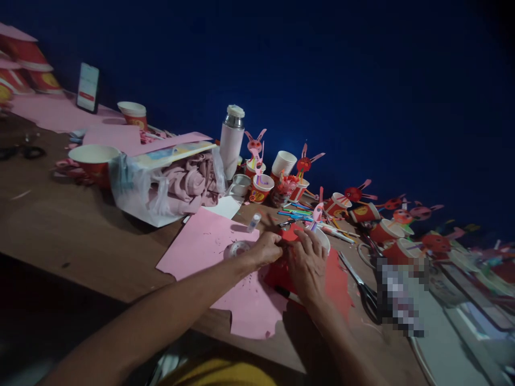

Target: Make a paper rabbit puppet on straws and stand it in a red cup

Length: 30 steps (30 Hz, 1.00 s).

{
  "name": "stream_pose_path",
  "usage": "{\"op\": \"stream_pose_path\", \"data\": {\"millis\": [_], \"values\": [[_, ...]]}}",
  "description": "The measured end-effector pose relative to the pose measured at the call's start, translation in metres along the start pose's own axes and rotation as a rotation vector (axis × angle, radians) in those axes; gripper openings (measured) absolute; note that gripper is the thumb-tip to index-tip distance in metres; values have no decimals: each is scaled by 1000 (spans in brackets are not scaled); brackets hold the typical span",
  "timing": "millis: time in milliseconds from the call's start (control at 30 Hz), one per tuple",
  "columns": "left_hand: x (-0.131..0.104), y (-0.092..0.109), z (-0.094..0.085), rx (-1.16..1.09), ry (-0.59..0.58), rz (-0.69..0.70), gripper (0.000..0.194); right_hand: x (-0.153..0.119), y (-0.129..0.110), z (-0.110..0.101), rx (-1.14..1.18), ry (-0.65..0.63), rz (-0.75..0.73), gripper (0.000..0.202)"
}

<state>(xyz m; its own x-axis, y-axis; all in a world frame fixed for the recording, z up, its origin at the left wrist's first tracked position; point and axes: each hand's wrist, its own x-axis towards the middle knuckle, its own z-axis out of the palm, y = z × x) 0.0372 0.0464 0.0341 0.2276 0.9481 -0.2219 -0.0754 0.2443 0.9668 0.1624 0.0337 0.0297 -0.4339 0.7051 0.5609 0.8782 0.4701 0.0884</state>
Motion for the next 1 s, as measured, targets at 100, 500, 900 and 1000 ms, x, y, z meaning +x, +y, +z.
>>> {"op": "stream_pose_path", "data": {"millis": [100,500,900,1000], "values": [[3,-4,0,20,2,5,24,0,4,-1,69,58,-18,15],[8,-11,1,32,11,-6,15,-25,13,-16,10,67,-82,24],[18,-24,-2,27,-51,-28,12,-23,7,-25,56,-46,-38,23],[16,-23,-1,24,-30,-64,15,-31,8,-40,174,92,14,27]]}}
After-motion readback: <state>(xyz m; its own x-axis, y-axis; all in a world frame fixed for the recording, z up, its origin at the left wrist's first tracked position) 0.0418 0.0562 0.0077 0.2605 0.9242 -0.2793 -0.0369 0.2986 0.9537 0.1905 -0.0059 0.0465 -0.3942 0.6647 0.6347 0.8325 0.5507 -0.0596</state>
